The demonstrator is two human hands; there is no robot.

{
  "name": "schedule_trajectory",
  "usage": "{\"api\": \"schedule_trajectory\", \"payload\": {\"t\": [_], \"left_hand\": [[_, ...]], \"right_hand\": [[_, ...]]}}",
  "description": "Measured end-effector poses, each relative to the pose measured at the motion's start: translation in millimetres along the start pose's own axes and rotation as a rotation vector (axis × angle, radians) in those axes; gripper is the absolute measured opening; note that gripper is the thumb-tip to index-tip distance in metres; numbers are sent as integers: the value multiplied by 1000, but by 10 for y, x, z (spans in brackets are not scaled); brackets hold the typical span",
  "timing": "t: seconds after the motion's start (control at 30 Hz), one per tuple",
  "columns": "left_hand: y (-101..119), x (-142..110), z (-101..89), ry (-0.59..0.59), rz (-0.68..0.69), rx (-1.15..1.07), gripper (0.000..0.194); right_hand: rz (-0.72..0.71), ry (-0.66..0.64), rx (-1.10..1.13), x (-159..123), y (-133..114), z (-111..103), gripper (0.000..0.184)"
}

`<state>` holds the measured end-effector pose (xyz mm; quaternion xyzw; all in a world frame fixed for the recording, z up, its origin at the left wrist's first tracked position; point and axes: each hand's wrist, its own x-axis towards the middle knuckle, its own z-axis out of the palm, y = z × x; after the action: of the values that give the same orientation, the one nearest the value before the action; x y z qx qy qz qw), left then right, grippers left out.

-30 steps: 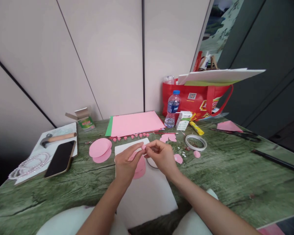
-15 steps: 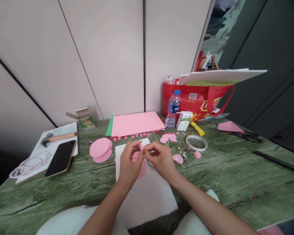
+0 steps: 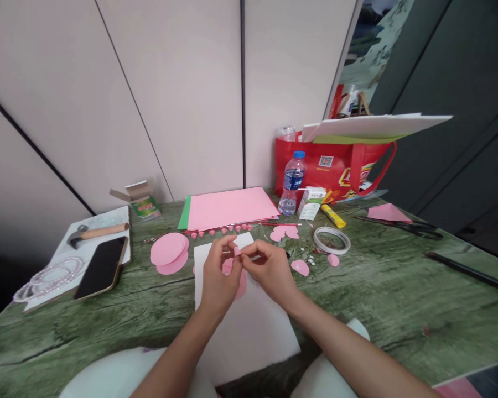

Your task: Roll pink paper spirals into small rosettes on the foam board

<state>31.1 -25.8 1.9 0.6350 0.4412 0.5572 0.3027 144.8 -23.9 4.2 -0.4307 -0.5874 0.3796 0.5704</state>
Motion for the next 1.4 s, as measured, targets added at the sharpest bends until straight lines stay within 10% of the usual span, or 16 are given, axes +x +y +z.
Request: {"api": "schedule_trajectory", "payload": {"t": [0.17, 0.5, 0.87, 1.07, 1.4], "left_hand": [[50, 8, 9, 6, -133, -69, 17], [28, 29, 32, -24, -164, -67, 28], [-23, 27, -12, 9, 22, 132, 14], [-32, 30, -29, 20, 222, 298, 32], [-60, 34, -8, 8, -55, -23, 29]], "right_hand": [[-46, 3, -57, -6, -3, 7, 8], [511, 24, 480, 80, 32, -7, 20], [210, 13, 220, 61, 134, 43, 8], [312, -29, 314, 54, 142, 52, 9], [64, -5, 14, 43, 95, 16, 7]]}}
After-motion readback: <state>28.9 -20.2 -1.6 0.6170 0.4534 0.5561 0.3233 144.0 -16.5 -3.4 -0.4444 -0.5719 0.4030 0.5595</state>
